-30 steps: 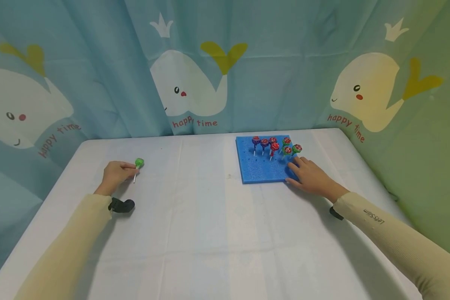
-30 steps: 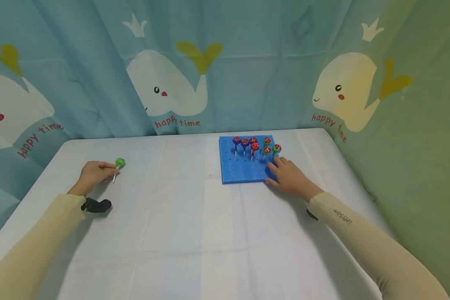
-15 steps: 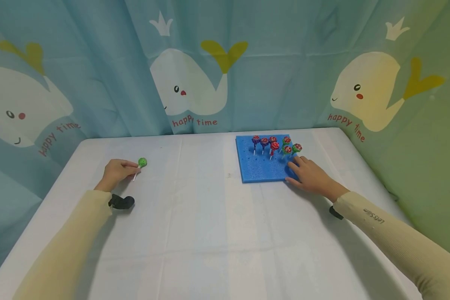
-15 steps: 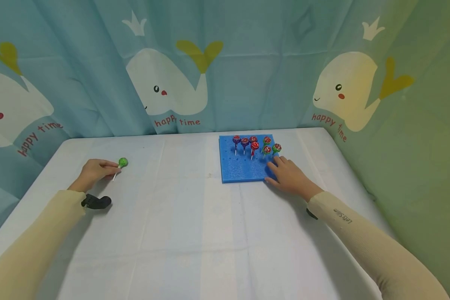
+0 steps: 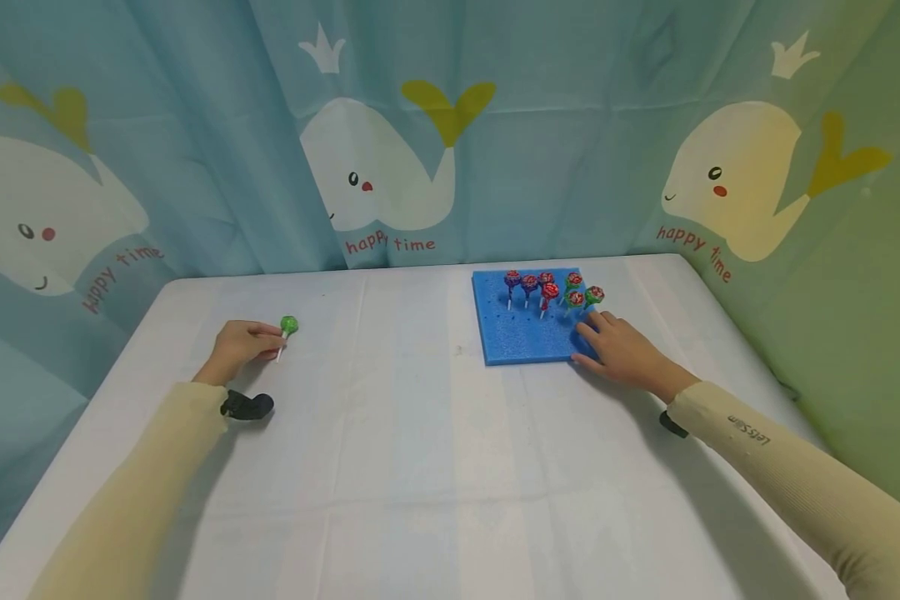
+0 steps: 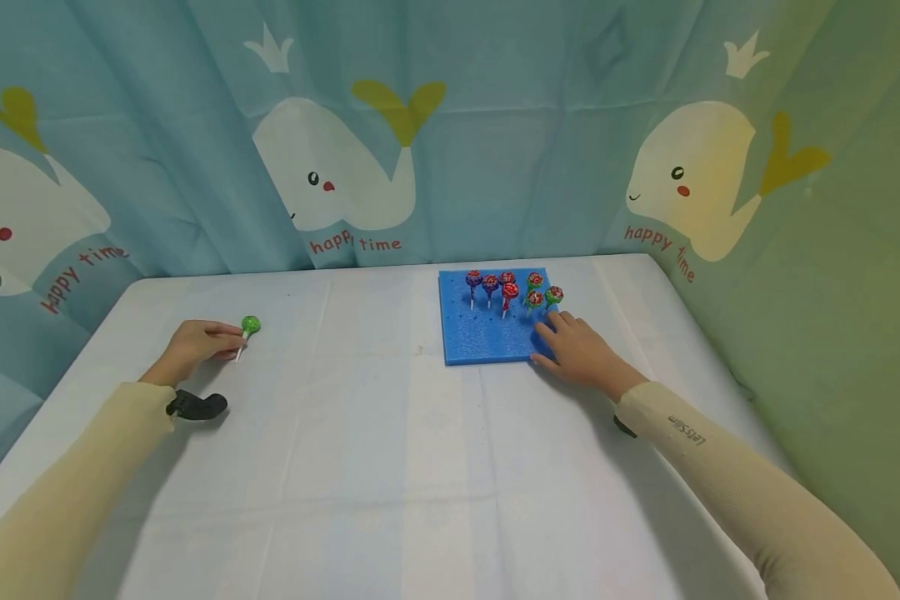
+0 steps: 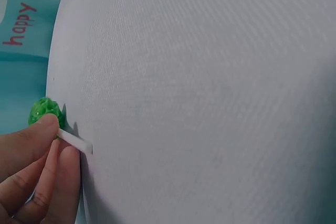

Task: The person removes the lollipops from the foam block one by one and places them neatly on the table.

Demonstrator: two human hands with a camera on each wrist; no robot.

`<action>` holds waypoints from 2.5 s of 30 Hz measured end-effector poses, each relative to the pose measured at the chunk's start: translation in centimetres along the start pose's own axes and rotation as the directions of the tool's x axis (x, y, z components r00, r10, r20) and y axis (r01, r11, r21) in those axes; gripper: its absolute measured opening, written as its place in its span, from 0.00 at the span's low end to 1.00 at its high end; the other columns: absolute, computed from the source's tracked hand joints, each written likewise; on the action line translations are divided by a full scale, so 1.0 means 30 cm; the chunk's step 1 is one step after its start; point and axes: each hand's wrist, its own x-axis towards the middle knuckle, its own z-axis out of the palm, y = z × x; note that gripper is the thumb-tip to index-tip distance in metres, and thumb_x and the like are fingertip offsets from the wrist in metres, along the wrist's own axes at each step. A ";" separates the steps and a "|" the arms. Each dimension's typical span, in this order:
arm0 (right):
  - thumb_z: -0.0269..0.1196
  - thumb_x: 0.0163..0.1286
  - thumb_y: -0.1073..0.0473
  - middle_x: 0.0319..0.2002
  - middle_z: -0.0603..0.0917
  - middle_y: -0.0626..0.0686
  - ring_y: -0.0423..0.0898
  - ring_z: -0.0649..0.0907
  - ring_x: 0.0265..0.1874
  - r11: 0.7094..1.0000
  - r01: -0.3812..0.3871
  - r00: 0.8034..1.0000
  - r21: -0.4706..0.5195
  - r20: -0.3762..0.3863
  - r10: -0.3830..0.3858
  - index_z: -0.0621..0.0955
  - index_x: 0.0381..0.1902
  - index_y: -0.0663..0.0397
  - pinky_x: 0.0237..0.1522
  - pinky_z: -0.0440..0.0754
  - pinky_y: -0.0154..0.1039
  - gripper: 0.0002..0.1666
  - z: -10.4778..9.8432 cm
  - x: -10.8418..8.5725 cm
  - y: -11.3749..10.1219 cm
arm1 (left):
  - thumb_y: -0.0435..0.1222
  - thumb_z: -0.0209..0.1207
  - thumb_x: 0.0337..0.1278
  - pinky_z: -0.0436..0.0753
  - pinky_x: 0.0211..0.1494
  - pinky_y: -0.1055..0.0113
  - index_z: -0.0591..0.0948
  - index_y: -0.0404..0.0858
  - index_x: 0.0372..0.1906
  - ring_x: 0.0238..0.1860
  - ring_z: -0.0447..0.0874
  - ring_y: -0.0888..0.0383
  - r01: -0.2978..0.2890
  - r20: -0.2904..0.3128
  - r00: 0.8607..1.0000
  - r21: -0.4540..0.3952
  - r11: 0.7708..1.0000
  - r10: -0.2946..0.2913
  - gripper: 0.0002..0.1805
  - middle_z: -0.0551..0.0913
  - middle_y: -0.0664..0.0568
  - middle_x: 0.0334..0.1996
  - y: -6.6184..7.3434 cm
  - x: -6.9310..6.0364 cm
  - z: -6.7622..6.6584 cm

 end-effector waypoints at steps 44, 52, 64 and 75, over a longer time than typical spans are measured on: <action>0.60 0.64 0.43 0.46 0.74 0.65 0.59 0.76 0.45 1.000 -0.007 1.000 -0.003 0.007 0.007 0.74 0.51 0.63 0.46 0.79 0.56 0.30 0.006 -0.007 -0.001 | 0.47 0.53 0.65 0.81 0.47 0.80 0.61 0.28 0.68 0.39 0.81 0.79 -0.157 0.120 0.974 -0.265 0.951 0.194 0.36 0.79 0.79 0.35 0.082 -0.037 -0.040; 0.60 0.64 0.43 0.46 0.74 0.66 0.60 0.76 0.45 1.000 -0.008 1.000 -0.002 0.004 0.008 0.74 0.51 0.63 0.46 0.79 0.56 0.30 0.008 -0.006 -0.001 | 0.48 0.54 0.64 0.78 0.58 0.74 0.64 0.31 0.67 0.44 0.80 0.77 -0.219 0.127 0.954 -0.323 0.921 0.272 0.34 0.80 0.72 0.41 0.193 -0.058 0.046; 0.61 0.64 0.44 0.43 0.74 0.64 0.58 0.76 0.42 1.000 0.016 1.000 -0.019 -0.019 -0.016 0.74 0.49 0.62 0.42 0.79 0.53 0.28 0.004 0.000 0.006 | 0.45 0.53 0.66 0.72 0.67 0.58 0.68 0.33 0.65 0.47 0.80 0.72 -0.241 0.195 0.923 -0.381 0.893 0.332 0.28 0.74 0.40 0.61 0.331 -0.041 0.204; 0.60 0.64 0.43 0.44 0.74 0.64 0.59 0.76 0.44 1.000 0.015 1.000 -0.014 -0.016 -0.016 0.74 0.49 0.63 0.44 0.79 0.54 0.29 0.000 0.004 0.008 | 0.40 0.54 0.65 0.72 0.67 0.57 0.71 0.34 0.63 0.58 0.78 0.53 -0.242 0.215 0.908 -0.433 0.868 0.361 0.24 0.75 0.38 0.61 0.405 0.010 0.341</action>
